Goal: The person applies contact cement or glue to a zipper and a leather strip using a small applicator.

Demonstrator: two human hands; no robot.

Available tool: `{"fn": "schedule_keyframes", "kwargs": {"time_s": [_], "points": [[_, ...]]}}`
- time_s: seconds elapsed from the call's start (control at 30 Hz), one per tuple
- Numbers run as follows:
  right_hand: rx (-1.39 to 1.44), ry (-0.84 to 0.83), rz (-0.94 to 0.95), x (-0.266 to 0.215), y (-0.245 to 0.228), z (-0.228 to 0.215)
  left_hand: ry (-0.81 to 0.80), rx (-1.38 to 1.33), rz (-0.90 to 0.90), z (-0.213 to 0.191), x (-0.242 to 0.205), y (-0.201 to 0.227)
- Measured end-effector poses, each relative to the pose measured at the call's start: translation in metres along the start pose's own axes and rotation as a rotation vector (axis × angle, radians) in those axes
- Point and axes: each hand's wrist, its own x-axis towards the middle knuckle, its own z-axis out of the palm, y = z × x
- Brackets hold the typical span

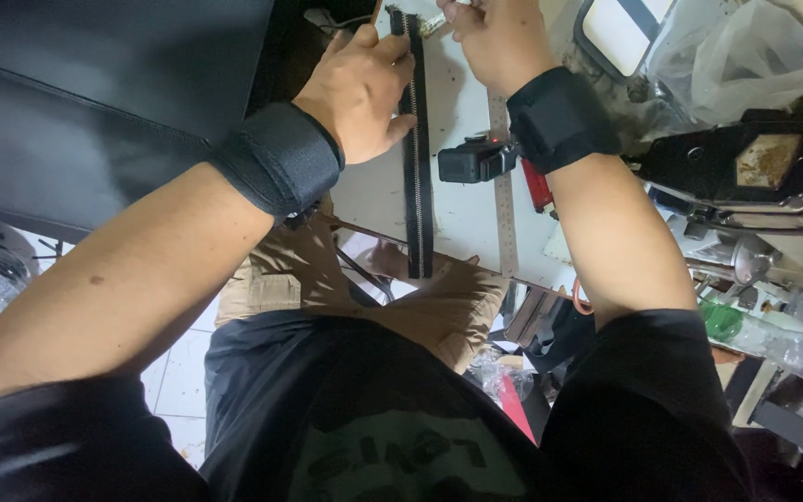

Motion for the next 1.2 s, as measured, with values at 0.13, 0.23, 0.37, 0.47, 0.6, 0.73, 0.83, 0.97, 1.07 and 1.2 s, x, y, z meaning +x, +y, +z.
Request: {"fn": "schedule_keyframes", "kwargs": {"time_s": [0.13,0.23,0.37,0.47,0.6,0.73,0.83,0.97,1.07,1.2], "points": [[-0.003,0.029,0.041,-0.002,0.013,0.003,0.009,0.012,-0.016,0.005,0.001,0.001],[-0.012,0.026,0.07,-0.004,0.022,0.004,0.011,-0.01,-0.006,0.0,-0.001,0.0],[0.172,0.038,-0.028,-0.002,0.002,0.004,0.008,-0.027,-0.008,-0.001,-0.001,0.0],[0.193,0.013,0.011,-0.001,0.003,0.012,0.014,-0.039,-0.001,-0.003,-0.002,-0.001],[0.094,0.0,0.095,-0.002,0.0,0.012,0.038,0.072,-0.004,0.009,0.002,-0.001],[-0.149,0.02,-0.015,-0.003,0.011,0.015,-0.011,0.024,-0.015,0.005,0.0,-0.001],[-0.139,0.028,-0.079,-0.008,0.002,0.012,0.007,0.037,-0.017,0.008,-0.001,-0.001],[-0.072,-0.006,-0.103,-0.015,-0.011,0.008,-0.003,0.069,-0.02,0.01,0.001,0.0],[-0.173,-0.032,-0.16,-0.017,-0.026,-0.003,-0.017,0.045,-0.016,0.006,0.0,-0.001],[0.01,-0.011,-0.172,-0.022,-0.024,-0.005,0.009,0.109,-0.015,0.01,-0.001,0.0]]}}
